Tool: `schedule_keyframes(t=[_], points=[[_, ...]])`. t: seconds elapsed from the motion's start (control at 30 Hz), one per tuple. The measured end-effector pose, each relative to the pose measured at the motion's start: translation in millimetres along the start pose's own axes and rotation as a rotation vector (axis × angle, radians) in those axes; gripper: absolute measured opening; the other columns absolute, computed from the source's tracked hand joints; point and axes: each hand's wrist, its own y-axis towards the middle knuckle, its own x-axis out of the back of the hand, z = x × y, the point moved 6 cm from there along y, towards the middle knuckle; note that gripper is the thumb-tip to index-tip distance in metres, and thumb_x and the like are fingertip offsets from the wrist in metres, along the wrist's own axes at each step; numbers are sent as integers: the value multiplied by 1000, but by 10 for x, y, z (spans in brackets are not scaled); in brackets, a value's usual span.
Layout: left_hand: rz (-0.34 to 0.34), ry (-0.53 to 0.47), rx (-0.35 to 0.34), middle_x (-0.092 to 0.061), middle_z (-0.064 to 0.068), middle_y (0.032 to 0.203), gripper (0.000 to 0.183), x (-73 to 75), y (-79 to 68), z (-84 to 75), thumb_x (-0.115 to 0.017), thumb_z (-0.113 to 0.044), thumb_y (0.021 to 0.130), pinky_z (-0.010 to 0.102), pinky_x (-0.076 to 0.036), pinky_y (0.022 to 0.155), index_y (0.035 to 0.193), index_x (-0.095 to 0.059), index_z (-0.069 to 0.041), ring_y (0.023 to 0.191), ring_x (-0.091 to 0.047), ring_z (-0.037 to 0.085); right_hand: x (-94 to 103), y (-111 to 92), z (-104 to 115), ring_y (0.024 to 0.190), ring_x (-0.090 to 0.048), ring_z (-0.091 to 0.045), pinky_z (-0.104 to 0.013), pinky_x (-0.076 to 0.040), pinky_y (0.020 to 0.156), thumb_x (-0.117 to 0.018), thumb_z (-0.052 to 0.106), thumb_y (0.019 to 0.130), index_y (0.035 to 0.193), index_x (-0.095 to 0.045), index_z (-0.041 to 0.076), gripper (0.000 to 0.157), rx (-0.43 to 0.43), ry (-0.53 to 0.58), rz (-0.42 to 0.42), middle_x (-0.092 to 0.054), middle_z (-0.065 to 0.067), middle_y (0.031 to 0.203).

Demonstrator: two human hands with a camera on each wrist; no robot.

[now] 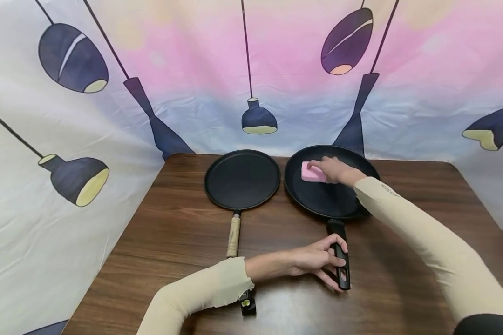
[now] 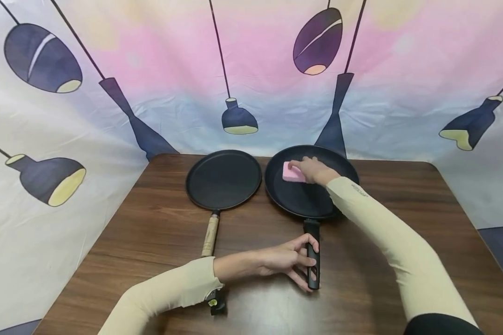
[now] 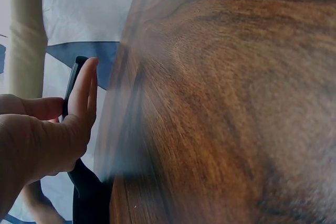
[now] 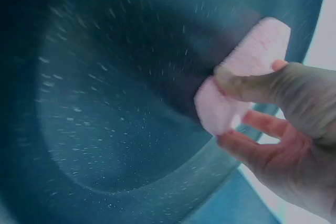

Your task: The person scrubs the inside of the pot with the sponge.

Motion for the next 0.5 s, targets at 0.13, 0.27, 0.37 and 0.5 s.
schedule_keyframes(t=[0.13, 0.27, 0.37, 0.5], points=[[9, -9, -9, -65, 21, 87, 21, 0, 6, -35, -48, 1, 105, 62, -60, 89, 112, -43, -18, 111, -65, 57, -21, -340, 197, 94, -60, -39, -54, -58, 85, -77, -13, 79, 130, -58, 17, 62, 151, -45, -8, -59, -27, 117], [8, -19, -7, -65, 20, 88, 21, 13, -7, -37, -47, 1, 105, 63, -59, 90, 112, -43, -19, 111, -66, 55, -79, -695, 295, 83, -59, -31, -47, -58, 78, -70, -18, 79, 123, -62, 18, 58, 220, -34, -14, -61, -21, 108], [8, -16, -4, -63, 19, 88, 21, 13, -20, -23, -47, 1, 105, 63, -59, 91, 113, -43, -18, 112, -66, 55, -140, -850, 276, 81, -58, -29, -46, -57, 78, -65, -22, 80, 125, -62, 19, 61, 213, -24, -38, -62, -18, 108], [23, -11, -4, -63, 20, 89, 20, -6, -18, -12, -46, 0, 106, 63, -59, 91, 113, -43, -18, 112, -65, 56, -187, -835, 251, 84, -61, -29, -45, -58, 79, -67, -19, 82, 126, -61, 18, 59, 206, -43, -63, -62, -17, 110]])
